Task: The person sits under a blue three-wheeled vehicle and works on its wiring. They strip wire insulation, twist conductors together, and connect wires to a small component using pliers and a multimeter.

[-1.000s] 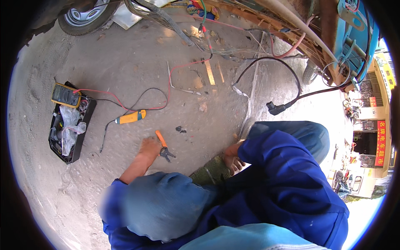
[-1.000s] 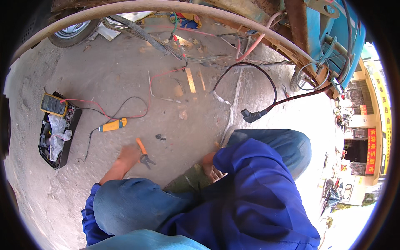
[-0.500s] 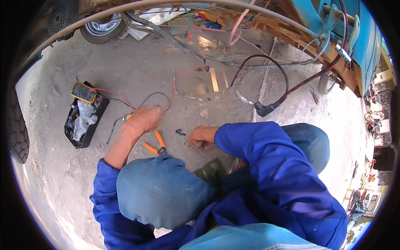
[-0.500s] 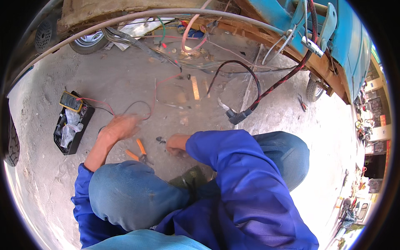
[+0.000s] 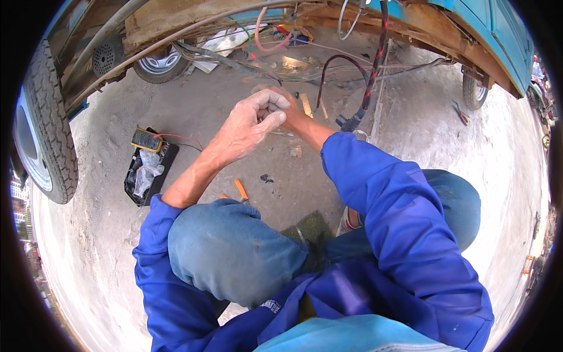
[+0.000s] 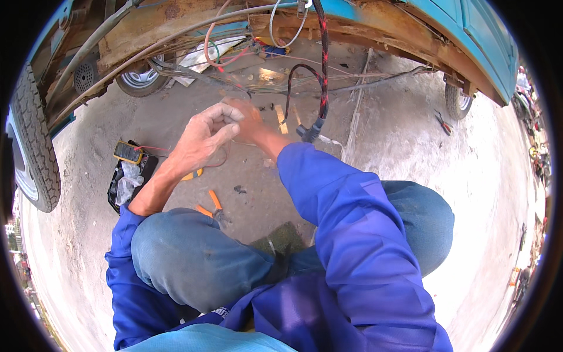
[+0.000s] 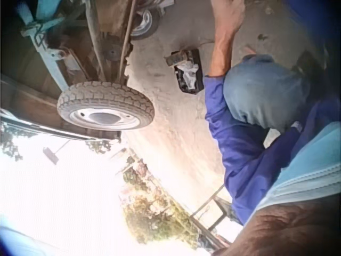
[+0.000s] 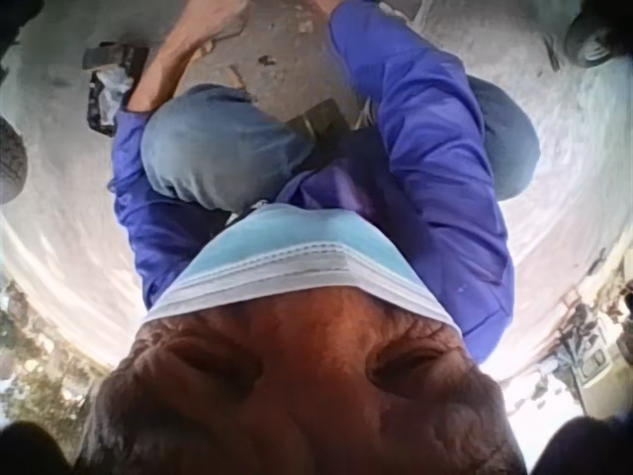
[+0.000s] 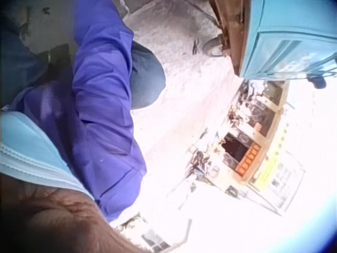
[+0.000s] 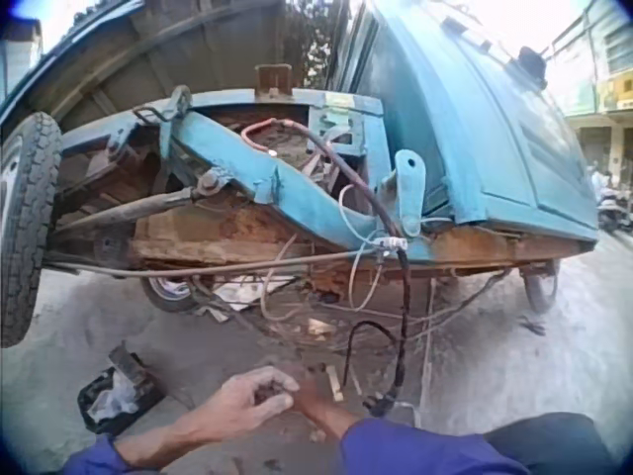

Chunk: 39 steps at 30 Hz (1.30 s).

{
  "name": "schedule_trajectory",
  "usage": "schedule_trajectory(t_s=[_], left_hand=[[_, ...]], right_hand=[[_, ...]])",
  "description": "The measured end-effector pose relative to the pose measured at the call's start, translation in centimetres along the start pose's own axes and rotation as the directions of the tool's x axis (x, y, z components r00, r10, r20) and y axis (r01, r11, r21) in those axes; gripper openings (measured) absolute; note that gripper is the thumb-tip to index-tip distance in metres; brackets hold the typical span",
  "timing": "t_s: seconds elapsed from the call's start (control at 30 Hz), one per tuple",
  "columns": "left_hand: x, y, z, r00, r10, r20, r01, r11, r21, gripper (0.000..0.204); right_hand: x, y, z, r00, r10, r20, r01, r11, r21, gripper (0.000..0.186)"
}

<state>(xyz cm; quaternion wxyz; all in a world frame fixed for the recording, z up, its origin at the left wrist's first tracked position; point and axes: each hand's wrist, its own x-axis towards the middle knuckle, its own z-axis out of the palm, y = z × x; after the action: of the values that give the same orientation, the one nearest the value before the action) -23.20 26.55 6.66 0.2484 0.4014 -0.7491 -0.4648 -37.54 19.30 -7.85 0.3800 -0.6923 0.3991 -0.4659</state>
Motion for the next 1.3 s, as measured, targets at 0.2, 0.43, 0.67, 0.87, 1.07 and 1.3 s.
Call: schedule_trajectory(t_s=[0.2,0.43,0.67,0.87,1.07,1.3], left_hand=[[-3.4,2.5,0.6,0.997,-0.033,-0.064,0.025,0.992,-0.121,0.020],[-7.5,5.3,0.1,0.986,-0.121,-0.119,0.089,0.964,-0.250,0.018],[-8.7,7.3,-2.1,0.984,-0.059,-0.166,0.043,0.994,-0.098,0.024],[-7.4,7.1,-3.1,0.986,-0.058,-0.155,0.048,0.997,-0.068,0.031],[-3.9,5.7,-3.4,0.983,-0.049,-0.177,0.036,0.996,-0.077,0.038],[2.1,3.7,-2.8,0.979,0.070,-0.194,-0.065,0.997,0.032,0.076]], right_hand=[[0.8,-2.4,-4.0,0.967,0.193,-0.165,-0.240,0.906,-0.350,0.048],[0.4,-6.9,-2.6,0.926,0.201,0.319,0.015,0.825,-0.565,0.044],[0.4,-15.1,-4.3,0.905,0.168,0.392,0.137,0.757,-0.640,0.038],[-0.4,-16.9,-9.2,0.924,-0.002,0.381,0.284,0.672,-0.684,0.041],[-0.7,-15.6,-12.9,0.991,0.091,0.101,-0.016,0.819,-0.574,0.057],[2.5,-9.8,-13.9,0.954,0.132,-0.270,-0.214,0.929,-0.301,0.061]])
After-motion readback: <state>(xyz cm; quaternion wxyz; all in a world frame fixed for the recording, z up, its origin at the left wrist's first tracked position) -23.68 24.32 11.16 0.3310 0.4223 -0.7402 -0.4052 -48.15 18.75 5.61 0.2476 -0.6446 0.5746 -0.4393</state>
